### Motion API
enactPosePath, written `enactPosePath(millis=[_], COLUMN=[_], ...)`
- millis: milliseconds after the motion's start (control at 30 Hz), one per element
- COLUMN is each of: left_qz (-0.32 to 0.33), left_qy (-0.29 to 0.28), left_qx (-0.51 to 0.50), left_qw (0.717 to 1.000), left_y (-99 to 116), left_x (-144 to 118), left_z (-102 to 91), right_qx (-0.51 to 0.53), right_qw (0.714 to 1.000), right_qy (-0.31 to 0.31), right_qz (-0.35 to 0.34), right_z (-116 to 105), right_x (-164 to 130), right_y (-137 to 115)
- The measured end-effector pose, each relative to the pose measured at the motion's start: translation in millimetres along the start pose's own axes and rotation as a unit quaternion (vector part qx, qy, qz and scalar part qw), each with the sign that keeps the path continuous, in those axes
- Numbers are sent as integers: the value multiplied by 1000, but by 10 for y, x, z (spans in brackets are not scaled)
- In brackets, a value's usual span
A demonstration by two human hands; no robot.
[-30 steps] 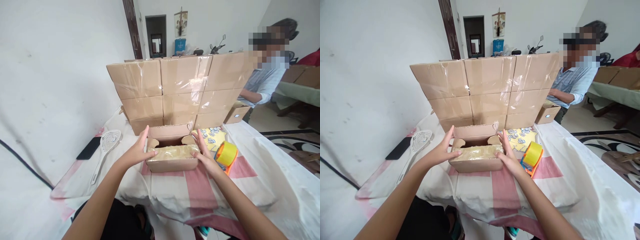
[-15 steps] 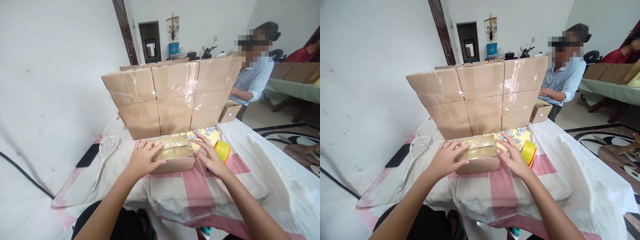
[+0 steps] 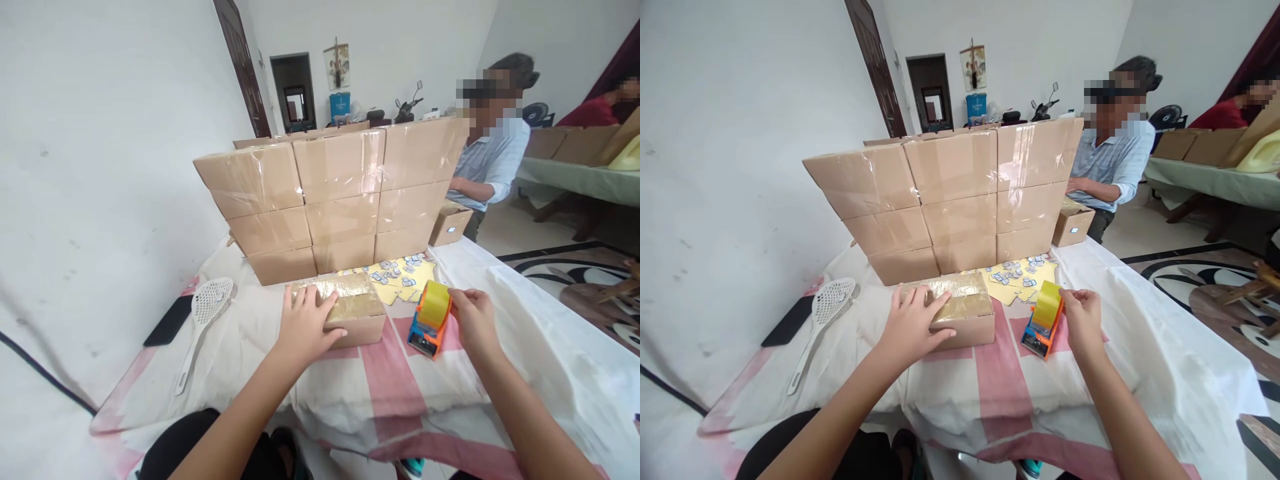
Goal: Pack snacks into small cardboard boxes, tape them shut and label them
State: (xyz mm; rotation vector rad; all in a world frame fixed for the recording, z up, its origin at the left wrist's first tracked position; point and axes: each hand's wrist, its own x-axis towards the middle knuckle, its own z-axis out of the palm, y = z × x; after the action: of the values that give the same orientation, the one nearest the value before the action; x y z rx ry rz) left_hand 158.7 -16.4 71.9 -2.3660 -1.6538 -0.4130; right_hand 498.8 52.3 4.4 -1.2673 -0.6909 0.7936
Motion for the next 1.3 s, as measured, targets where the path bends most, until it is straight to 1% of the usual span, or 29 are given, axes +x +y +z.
enactPosePath(millis=[67,100,200,300,367,467,600,700,833,933,1000,1067,1200,1300], left_qz=[19,30,38,33,39,58,92,107,90,78,77,79,85,89], left_qy=[-10,-20,-45,-41,-20,25,82,94,65,28,14,13,30,49], left_qx=[-13,-22,-33,-24,-25,-30,-24,-20,-13,-31,-43,-42,-16,-2], left_qw=[1000,999,998,998,999,998,992,990,994,996,996,996,996,995], left_y=[96,130,176,164,140,106,111,135,142,127,119,120,144,166], left_x=[83,120,187,167,108,-13,-140,-176,-186,-185,-184,-184,-191,-202], left_z=[-2,2,23,55,76,94,91,87,78,60,53,59,100,125], right_qx=[57,56,-24,-79,-86,-98,-76,-33,14,21,25,34,55,63], right_qw=[998,997,996,991,991,987,984,983,981,980,981,980,977,981], right_qy=[21,18,-38,-83,-97,-127,-162,-180,-192,-197,-193,-194,-196,-174], right_qz=[33,54,76,68,45,11,9,13,25,20,18,28,64,60], right_z=[91,121,161,164,166,165,155,165,198,213,218,224,243,257], right_x=[-79,-123,-238,-302,-319,-330,-369,-432,-539,-603,-625,-637,-661,-699], right_y=[90,110,100,73,85,131,183,199,175,145,139,142,140,123])
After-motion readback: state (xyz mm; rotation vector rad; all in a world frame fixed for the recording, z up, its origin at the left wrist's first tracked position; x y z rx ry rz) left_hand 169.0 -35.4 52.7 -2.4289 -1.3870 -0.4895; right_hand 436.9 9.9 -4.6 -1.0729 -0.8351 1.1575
